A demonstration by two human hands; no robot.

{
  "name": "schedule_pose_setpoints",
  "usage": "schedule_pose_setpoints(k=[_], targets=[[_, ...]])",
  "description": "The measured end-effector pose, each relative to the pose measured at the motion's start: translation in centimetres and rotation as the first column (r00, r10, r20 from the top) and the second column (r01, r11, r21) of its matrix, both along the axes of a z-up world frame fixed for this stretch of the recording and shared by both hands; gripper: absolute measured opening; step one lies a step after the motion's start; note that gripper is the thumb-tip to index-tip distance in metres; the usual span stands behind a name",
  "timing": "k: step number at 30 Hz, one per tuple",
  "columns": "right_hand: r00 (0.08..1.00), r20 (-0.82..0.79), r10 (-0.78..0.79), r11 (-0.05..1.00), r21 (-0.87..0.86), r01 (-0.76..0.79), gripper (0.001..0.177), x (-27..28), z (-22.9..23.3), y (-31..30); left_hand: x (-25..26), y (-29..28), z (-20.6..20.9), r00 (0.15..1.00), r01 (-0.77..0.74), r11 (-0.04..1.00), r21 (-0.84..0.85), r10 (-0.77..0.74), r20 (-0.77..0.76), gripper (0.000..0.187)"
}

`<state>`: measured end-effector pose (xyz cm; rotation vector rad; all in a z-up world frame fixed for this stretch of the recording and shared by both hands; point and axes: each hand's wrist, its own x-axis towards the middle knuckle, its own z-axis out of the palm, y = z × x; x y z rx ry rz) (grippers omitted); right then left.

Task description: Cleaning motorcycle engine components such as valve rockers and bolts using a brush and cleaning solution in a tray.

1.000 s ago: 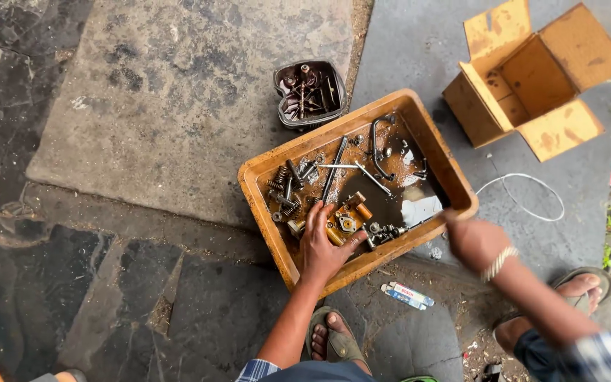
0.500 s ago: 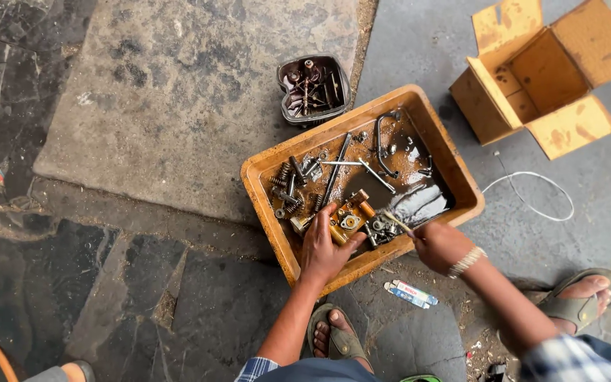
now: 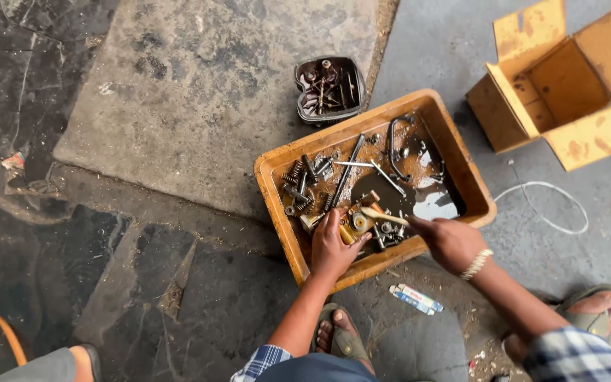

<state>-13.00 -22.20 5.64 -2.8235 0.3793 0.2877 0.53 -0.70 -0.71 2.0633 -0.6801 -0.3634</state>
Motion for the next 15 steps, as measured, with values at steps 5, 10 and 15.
schedule_pose_setpoints(k=[5,10,15], targets=[[0.964,0.235,0.123,0.983,0.103,-0.151,0.045,-0.4,-3.0,0.1,-1.2,0.3,-1.6,0.999,-0.008,0.999,-0.051,0.011,0.051,0.069],[0.994,0.036,0.103,0.994,0.020,-0.104,0.042,-0.2,0.5,1.6,-0.6,1.0,0.4,0.998,0.019,1.000,-0.004,-0.019,0.061,0.069],[0.981,-0.189,-0.035,0.999,-0.045,0.027,0.039,-1.1,-0.2,1.5,-0.8,0.6,0.2,0.997,0.008,0.998,-0.068,-0.002,0.079,0.065]])
